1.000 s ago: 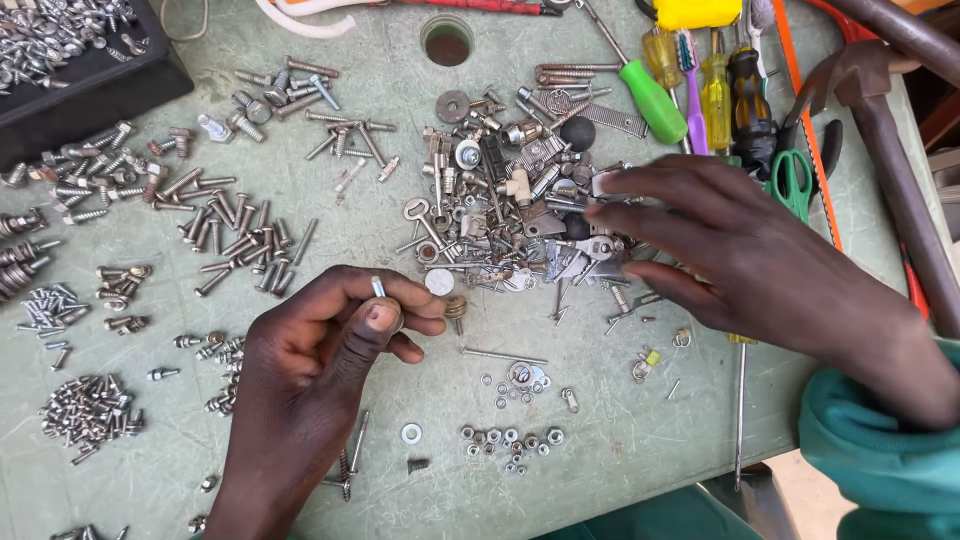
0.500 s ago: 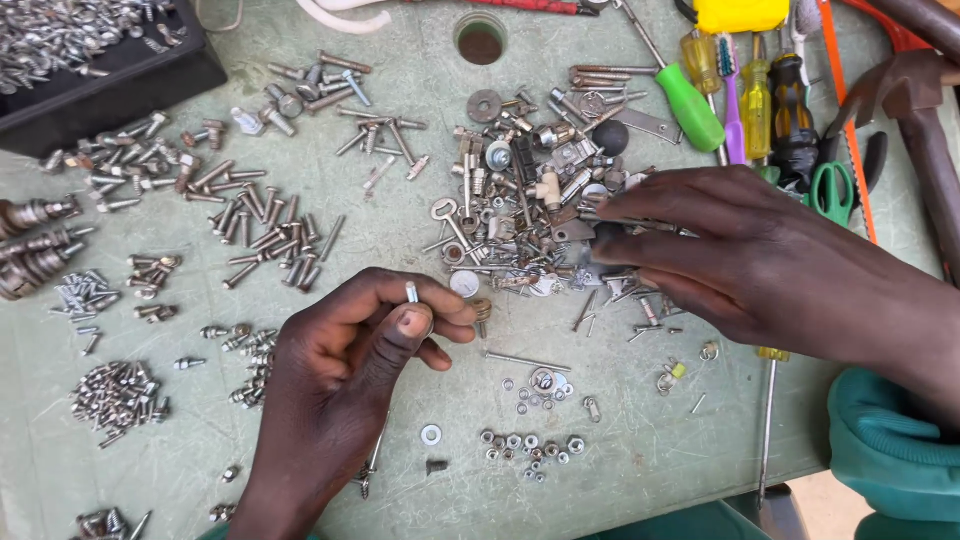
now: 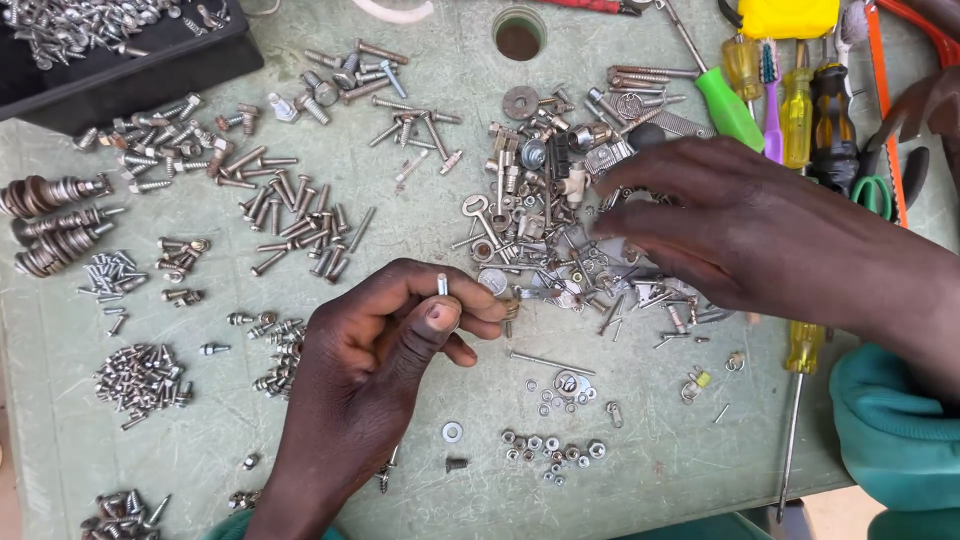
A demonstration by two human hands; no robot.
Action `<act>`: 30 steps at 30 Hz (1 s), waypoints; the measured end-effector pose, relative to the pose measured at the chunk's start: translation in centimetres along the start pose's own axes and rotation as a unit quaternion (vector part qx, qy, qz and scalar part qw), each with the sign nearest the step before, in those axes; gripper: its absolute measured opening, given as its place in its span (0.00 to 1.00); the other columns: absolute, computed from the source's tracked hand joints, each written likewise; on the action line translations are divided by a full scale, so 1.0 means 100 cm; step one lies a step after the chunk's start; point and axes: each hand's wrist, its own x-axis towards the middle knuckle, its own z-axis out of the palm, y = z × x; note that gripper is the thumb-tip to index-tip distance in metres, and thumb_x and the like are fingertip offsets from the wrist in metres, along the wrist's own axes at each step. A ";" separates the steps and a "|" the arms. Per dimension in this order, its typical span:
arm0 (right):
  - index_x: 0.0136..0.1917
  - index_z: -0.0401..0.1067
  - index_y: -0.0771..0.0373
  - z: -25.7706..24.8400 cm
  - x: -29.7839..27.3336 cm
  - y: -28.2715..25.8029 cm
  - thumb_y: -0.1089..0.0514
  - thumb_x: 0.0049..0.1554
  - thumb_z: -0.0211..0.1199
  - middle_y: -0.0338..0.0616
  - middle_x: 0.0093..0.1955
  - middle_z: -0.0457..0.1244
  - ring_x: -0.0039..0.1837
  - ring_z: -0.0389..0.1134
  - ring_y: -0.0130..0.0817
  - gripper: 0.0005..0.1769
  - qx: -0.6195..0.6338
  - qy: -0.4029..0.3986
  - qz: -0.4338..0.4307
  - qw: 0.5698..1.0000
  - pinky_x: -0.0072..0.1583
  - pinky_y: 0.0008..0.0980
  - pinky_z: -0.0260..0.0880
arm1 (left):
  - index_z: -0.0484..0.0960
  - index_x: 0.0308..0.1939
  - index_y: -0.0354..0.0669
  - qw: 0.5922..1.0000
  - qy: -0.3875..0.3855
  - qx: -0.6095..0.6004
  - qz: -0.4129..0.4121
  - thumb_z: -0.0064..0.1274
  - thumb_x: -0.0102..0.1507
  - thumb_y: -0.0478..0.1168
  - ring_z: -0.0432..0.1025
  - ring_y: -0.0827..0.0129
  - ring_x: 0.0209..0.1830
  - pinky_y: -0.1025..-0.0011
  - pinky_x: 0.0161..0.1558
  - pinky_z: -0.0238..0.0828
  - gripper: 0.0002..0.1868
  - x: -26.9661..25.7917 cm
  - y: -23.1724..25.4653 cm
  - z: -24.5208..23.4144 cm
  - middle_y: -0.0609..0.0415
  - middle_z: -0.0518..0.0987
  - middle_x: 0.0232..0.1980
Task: Sorting and assembling various small hardware components from a disorganized pile on a workbench.
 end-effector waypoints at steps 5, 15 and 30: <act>0.73 0.67 0.52 0.014 0.022 0.016 0.60 0.55 0.63 0.47 0.78 0.58 0.74 0.59 0.51 0.32 -0.053 -0.014 0.002 0.998 0.70 0.51 0.62 | 0.82 0.44 0.37 1.000 0.006 0.000 0.003 0.46 0.69 0.44 0.83 0.67 0.42 0.74 0.39 0.80 0.14 0.000 0.002 -0.001 0.50 0.86 0.44; 0.62 0.74 0.58 -0.002 0.005 0.021 0.68 0.57 0.64 0.54 0.67 0.64 0.65 0.67 0.54 0.19 -0.037 0.029 0.019 0.999 0.59 0.52 0.72 | 0.84 0.44 0.37 1.000 -0.008 -0.003 -0.018 0.46 0.69 0.46 0.82 0.68 0.44 0.74 0.41 0.81 0.17 -0.002 0.001 0.001 0.50 0.87 0.44; 0.57 0.78 0.60 0.016 0.016 0.004 0.56 0.62 0.66 0.42 0.47 0.65 0.48 0.62 0.46 0.11 -0.007 0.035 0.046 0.998 0.48 0.44 0.64 | 0.88 0.45 0.49 0.978 -0.016 0.193 0.070 0.43 0.69 0.49 0.73 0.69 0.53 0.71 0.57 0.67 0.17 -0.001 -0.002 0.002 0.56 0.78 0.48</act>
